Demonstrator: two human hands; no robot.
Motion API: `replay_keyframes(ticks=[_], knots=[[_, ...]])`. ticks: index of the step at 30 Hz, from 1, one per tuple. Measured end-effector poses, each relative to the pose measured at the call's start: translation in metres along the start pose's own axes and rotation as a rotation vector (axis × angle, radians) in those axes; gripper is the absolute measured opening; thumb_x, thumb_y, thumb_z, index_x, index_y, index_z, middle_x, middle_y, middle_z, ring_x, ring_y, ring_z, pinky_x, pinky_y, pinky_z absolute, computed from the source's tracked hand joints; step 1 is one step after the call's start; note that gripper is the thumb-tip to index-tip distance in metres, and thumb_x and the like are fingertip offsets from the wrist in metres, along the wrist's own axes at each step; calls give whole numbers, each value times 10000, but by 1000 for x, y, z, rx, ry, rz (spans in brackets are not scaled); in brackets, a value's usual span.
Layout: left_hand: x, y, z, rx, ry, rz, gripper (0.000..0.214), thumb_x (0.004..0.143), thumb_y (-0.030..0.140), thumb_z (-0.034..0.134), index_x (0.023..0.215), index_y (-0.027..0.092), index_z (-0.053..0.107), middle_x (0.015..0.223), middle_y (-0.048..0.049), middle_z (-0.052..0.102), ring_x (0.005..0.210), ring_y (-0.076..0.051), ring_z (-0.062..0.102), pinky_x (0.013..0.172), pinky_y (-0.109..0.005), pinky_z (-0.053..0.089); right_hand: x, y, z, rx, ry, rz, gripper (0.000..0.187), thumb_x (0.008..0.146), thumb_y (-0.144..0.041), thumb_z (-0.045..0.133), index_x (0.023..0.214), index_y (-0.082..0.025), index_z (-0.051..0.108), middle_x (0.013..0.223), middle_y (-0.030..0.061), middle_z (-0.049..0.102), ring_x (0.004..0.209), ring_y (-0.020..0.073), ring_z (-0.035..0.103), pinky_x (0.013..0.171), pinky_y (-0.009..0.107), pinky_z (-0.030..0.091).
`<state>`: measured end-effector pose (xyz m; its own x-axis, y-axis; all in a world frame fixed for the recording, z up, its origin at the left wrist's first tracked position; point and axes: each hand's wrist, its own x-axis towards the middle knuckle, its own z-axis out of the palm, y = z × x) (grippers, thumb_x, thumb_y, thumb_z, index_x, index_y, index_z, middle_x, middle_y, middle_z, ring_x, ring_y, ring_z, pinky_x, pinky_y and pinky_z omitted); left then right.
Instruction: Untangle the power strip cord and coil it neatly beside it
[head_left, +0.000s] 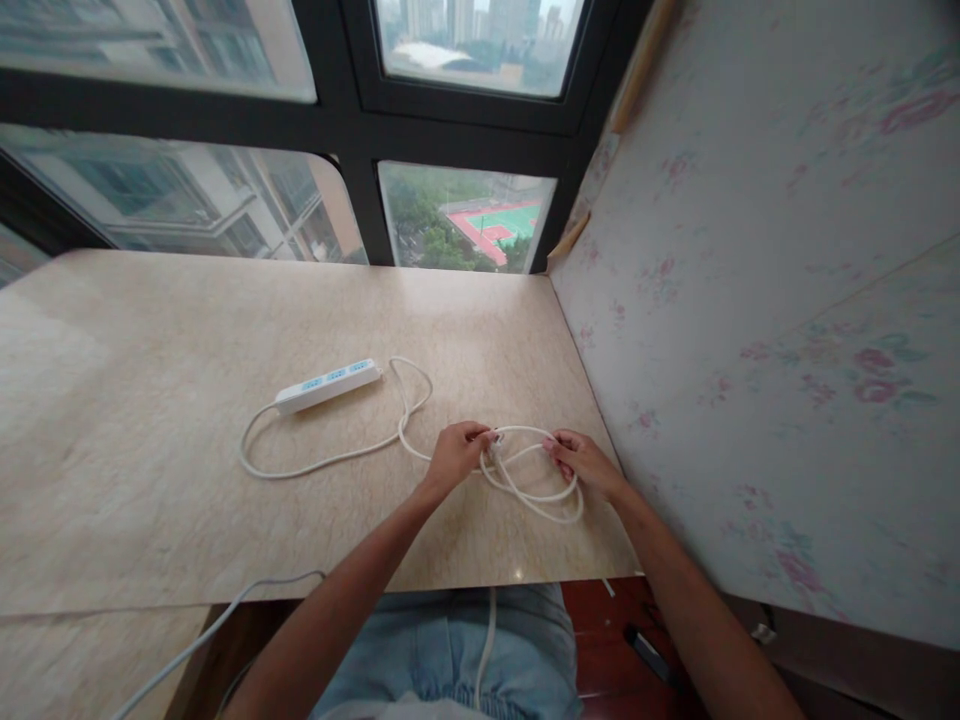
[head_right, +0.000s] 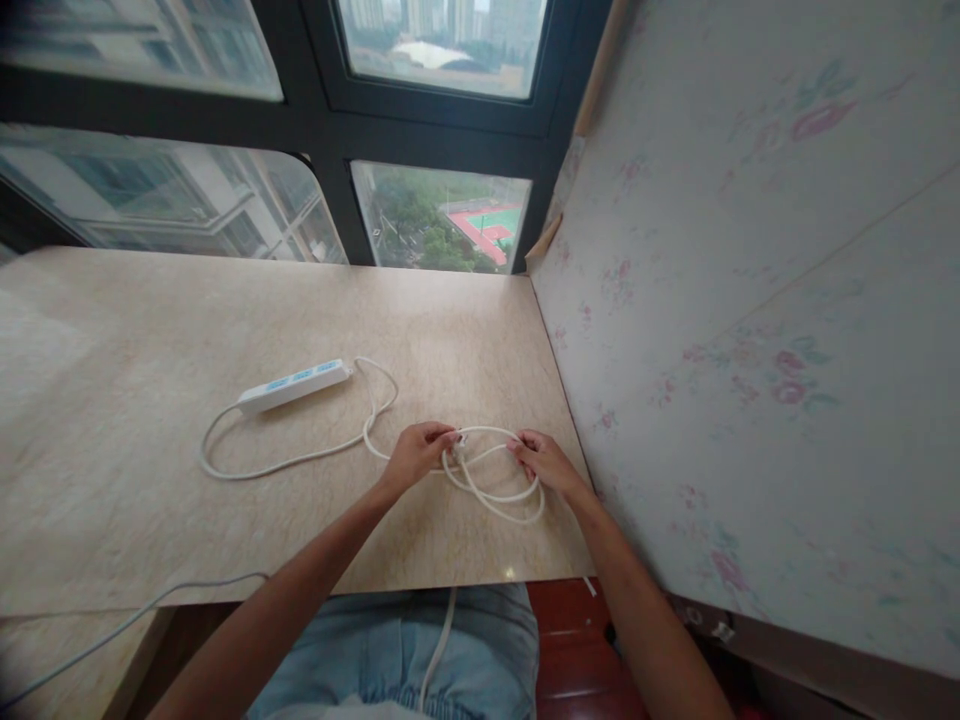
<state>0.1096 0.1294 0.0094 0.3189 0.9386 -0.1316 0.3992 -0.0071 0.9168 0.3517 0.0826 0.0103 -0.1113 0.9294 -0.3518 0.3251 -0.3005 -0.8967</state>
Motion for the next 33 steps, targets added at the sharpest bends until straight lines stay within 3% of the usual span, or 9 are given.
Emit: replay_keyframes(ticks=[6, 9, 12, 15, 19, 23, 27, 30, 33], knots=[[9, -4, 6, -205, -36, -146, 215, 848, 268, 545, 790, 82, 635, 702, -51, 630, 627, -138, 611, 590, -231, 456, 5, 3, 4, 46, 30, 0, 478, 751, -619, 577, 709, -161, 445, 565, -40, 413, 432, 69, 363, 431, 226, 283], [12, -1, 14, -357, -51, -247, 165, 879, 240, 501, 848, 86, 553, 740, -48, 609, 620, -155, 639, 563, -251, 486, 6, 3, 7, 65, 47, 29, 492, 729, -634, 591, 724, -167, 435, 557, -49, 403, 413, 67, 347, 410, 229, 283], [14, 1, 18, -364, -69, -306, 159, 904, 254, 467, 947, 106, 509, 817, -46, 600, 606, -158, 644, 551, -278, 504, 5, 3, 8, 97, 65, 50, 510, 724, -648, 596, 732, -163, 436, 565, -51, 404, 412, 57, 336, 399, 220, 270], [13, 0, 15, -173, -60, -150, 239, 911, 334, 479, 998, 117, 529, 916, -77, 618, 722, -162, 652, 615, -273, 504, 5, 3, 7, 153, 87, 63, 536, 712, -662, 613, 757, -152, 453, 594, -43, 434, 419, 49, 344, 395, 208, 269], [1, 5, -1, 94, 9, 132, 339, 904, 400, 496, 1076, 116, 565, 1070, -115, 614, 960, -180, 602, 824, -298, 476, 3, 2, 2, 233, 44, 91, 572, 697, -673, 638, 840, -137, 500, 682, -4, 524, 488, 75, 457, 453, 220, 375], [-32, 16, -23, 137, 166, 221, 344, 901, 389, 493, 1114, 129, 564, 1045, -103, 605, 933, -164, 579, 810, -285, 462, 3, -2, -8, 229, -24, 120, 651, 671, -708, 639, 920, -108, 595, 812, 76, 621, 686, 138, 579, 651, 271, 468], [-77, 13, -32, 3, 179, -15, 337, 865, 449, 528, 993, 144, 590, 876, -69, 628, 785, -154, 601, 697, -262, 466, 10, -11, -18, 22, -68, 54, 627, 714, -683, 613, 935, -99, 671, 935, 110, 657, 834, 183, 587, 788, 320, 451], [-104, -2, -22, -142, 42, -233, 394, 825, 498, 555, 971, 133, 580, 795, -64, 628, 700, -164, 612, 637, -273, 474, 17, -21, -22, -54, -136, 15, 567, 734, -573, 656, 1062, -111, 665, 1027, 106, 653, 904, 194, 589, 829, 325, 441], [-115, -11, -5, -400, -57, -472, 569, 699, 476, 682, 1107, 114, 519, 881, -90, 636, 727, -194, 635, 598, -294, 498, 21, -31, -24, -94, -211, -4, 592, 692, -443, 715, 1172, -110, 621, 978, 94, 661, 847, 175, 597, 778, 299, 447]])
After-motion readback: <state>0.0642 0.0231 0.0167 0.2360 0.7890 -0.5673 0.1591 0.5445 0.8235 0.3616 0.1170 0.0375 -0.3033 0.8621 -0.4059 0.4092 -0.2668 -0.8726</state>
